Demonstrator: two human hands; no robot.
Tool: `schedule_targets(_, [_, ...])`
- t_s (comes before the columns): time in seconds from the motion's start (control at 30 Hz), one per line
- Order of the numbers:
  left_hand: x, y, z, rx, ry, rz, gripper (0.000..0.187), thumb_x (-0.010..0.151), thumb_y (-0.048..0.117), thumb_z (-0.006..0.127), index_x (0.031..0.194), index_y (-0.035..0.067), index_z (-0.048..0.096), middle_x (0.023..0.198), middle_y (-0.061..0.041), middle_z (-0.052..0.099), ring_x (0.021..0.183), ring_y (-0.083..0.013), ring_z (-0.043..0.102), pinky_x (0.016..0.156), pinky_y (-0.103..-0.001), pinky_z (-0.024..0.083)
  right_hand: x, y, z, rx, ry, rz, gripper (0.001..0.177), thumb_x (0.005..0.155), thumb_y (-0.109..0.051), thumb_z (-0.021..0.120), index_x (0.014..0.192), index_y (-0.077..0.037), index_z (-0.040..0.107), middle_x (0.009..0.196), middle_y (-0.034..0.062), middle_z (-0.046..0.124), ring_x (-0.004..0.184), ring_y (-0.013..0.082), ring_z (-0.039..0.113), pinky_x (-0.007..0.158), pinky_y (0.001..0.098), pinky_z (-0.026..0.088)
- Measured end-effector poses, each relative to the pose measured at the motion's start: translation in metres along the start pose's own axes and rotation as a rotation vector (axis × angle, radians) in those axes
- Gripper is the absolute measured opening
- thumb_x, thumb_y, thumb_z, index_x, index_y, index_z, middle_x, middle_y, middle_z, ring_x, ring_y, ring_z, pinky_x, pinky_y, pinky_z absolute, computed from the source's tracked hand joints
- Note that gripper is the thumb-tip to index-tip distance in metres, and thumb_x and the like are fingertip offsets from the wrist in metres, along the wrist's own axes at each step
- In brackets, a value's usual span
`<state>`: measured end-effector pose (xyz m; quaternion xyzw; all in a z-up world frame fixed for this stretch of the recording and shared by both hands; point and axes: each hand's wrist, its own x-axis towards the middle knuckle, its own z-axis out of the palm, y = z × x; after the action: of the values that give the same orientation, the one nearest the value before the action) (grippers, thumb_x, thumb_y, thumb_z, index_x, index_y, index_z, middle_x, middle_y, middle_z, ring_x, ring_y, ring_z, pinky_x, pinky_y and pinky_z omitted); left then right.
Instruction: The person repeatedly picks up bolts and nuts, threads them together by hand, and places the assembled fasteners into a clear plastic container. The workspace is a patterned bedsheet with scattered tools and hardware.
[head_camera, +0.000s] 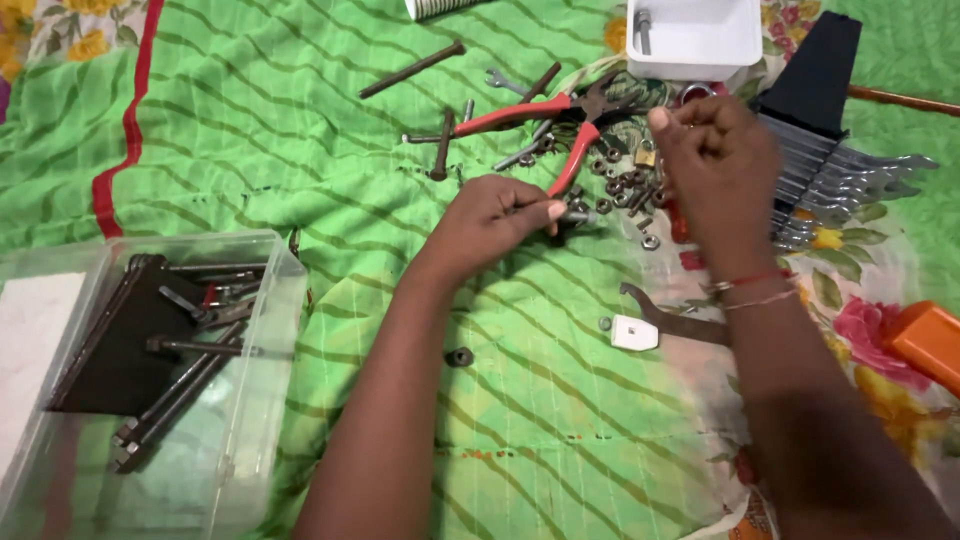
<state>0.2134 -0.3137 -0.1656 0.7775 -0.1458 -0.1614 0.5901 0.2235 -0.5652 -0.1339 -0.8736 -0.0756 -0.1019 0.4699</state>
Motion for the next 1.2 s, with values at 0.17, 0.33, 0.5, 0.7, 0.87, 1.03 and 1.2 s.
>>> schedule_targets(0.17, [0.003,-0.004,0.0,-0.044,-0.005,-0.024,0.034,0.093,0.036,0.072,0.08,0.005,0.078,0.061,-0.002,0.055,0.06,-0.0095,0.048,0.057,-0.03,0.039,-0.001,-0.004,0.0,-0.004,-0.353,-0.006,0.025,0.077,-0.013,0.085,0.092,-0.006,0.067,0.072,-0.001,0.062,0.059,0.0034,0.056,0.05,0.0198,0.046])
schedule_targets(0.33, [0.005,-0.011,0.0,-0.007,0.0,0.013,0.035,0.093,0.038,0.07,0.081,0.007,0.078,0.063,0.0,0.062,0.06,-0.0092,0.052,0.058,-0.029,0.041,-0.005,0.013,0.001,0.312,-0.095,0.161,0.034,0.112,-0.027,0.075,0.087,-0.009,0.061,0.07,-0.0028,0.06,0.061,0.0027,0.05,0.054,0.0197,0.039])
schedule_targets(0.5, [0.004,-0.008,-0.002,-0.035,-0.019,-0.082,0.036,0.092,0.038,0.072,0.079,0.005,0.078,0.061,-0.002,0.058,0.059,-0.0108,0.049,0.057,-0.031,0.039,-0.003,-0.001,0.007,-0.026,-0.262,-0.119,0.017,0.093,-0.018,0.075,0.085,-0.005,0.067,0.074,-0.0016,0.062,0.064,0.0033,0.056,0.056,0.0199,0.044])
schedule_targets(0.7, [0.003,-0.007,-0.001,-0.068,-0.004,-0.033,0.034,0.091,0.037,0.072,0.08,0.006,0.078,0.062,0.0,0.061,0.06,-0.009,0.05,0.058,-0.03,0.041,-0.003,-0.015,-0.002,0.083,-0.317,0.074,0.034,0.084,-0.03,0.08,0.066,-0.006,0.062,0.058,-0.0014,0.056,0.051,0.0055,0.046,0.048,0.0229,0.037])
schedule_targets(0.87, [0.005,-0.01,-0.001,-0.128,-0.018,-0.081,0.033,0.09,0.036,0.072,0.076,0.006,0.078,0.06,0.002,0.061,0.058,-0.009,0.048,0.056,-0.03,0.038,-0.009,-0.011,0.009,-0.148,-0.246,-0.066,0.043,0.094,-0.034,0.079,0.071,-0.001,0.065,0.059,0.0024,0.058,0.053,0.0092,0.049,0.052,0.0272,0.039])
schedule_targets(1.03, [0.004,-0.009,-0.002,-0.07,0.012,-0.053,0.036,0.091,0.036,0.072,0.074,0.005,0.077,0.056,0.001,0.05,0.057,-0.0094,0.043,0.054,-0.03,0.034,-0.005,-0.018,-0.004,0.104,-0.424,0.081,0.036,0.103,-0.033,0.065,0.086,-0.001,0.069,0.071,0.0045,0.063,0.064,0.0088,0.053,0.058,0.0279,0.044])
schedule_targets(1.2, [0.003,-0.005,0.003,-0.017,0.067,-0.041,0.037,0.094,0.04,0.07,0.081,0.005,0.075,0.061,0.001,0.056,0.059,-0.0101,0.047,0.055,-0.031,0.037,-0.005,-0.026,0.004,0.042,-0.61,0.092,0.036,0.101,-0.034,0.063,0.092,0.0,0.074,0.071,0.0048,0.069,0.065,0.0086,0.063,0.06,0.0265,0.049])
